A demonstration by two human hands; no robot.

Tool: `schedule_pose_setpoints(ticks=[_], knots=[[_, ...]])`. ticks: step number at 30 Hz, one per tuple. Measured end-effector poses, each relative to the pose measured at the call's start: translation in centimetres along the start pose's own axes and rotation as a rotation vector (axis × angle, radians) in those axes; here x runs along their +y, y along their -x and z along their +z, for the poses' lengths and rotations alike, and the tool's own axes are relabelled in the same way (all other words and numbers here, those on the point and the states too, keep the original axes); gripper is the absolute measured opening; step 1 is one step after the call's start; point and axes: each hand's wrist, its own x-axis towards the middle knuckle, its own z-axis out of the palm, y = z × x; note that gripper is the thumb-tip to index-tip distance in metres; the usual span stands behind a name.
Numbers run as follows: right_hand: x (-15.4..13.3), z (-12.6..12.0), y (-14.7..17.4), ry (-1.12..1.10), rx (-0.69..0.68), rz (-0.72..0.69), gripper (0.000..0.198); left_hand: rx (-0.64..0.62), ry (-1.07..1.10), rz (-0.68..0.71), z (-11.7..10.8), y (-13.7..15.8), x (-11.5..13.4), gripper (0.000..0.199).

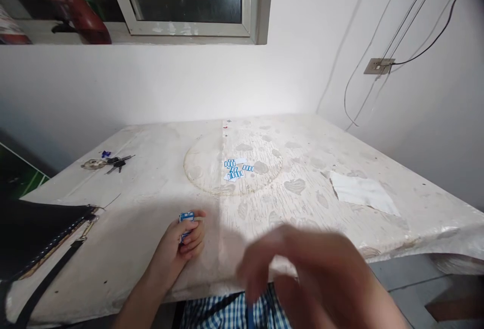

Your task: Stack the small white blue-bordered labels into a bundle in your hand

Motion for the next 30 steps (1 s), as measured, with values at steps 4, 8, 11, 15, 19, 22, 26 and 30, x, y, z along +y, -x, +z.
schedule_pose_setpoints(ticks=[4, 8, 11, 15, 19, 22, 26, 30], knots=[[6.5, 3.2, -5.4, -0.064, -0.102, 0.187, 0.030, -0.002, -0.022, -0.003, 0.1, 0.2, -0.2, 0.010], [13.8, 7.4, -9.6, 0.119, -0.215, 0.317, 0.020, 0.011, -0.030, 0.014, 0.2, 0.2, -0.2, 0.011], [16.4, 9.2, -11.7, 0.196, -0.348, 0.375, 0.022, 0.009, -0.035, 0.019, 0.2, 0.2, -0.3, 0.012], [17.1, 10.2, -14.2, 0.214, -0.535, 0.457, 0.026, 0.005, -0.044, 0.014, 0.1, 0.1, -0.4, 0.015], [17.3, 10.6, -16.2, 0.155, -0.674, 0.563, 0.025, 0.006, -0.030, 0.007, 0.1, 0.1, -0.4, 0.016], [17.7, 10.6, -16.7, 0.057, -0.691, 0.600, 0.021, 0.009, 0.011, -0.005, 0.3, 0.0, -0.4, 0.016], [17.6, 10.1, -15.3, -0.111, -0.566, 0.598, 0.018, 0.027, 0.089, -0.015, 0.2, 0.1, -0.3, 0.014], [16.1, 8.7, -11.8, -0.374, -0.368, 0.573, 0.017, 0.021, 0.249, -0.055, 0.7, 0.1, 0.0, 0.007]])
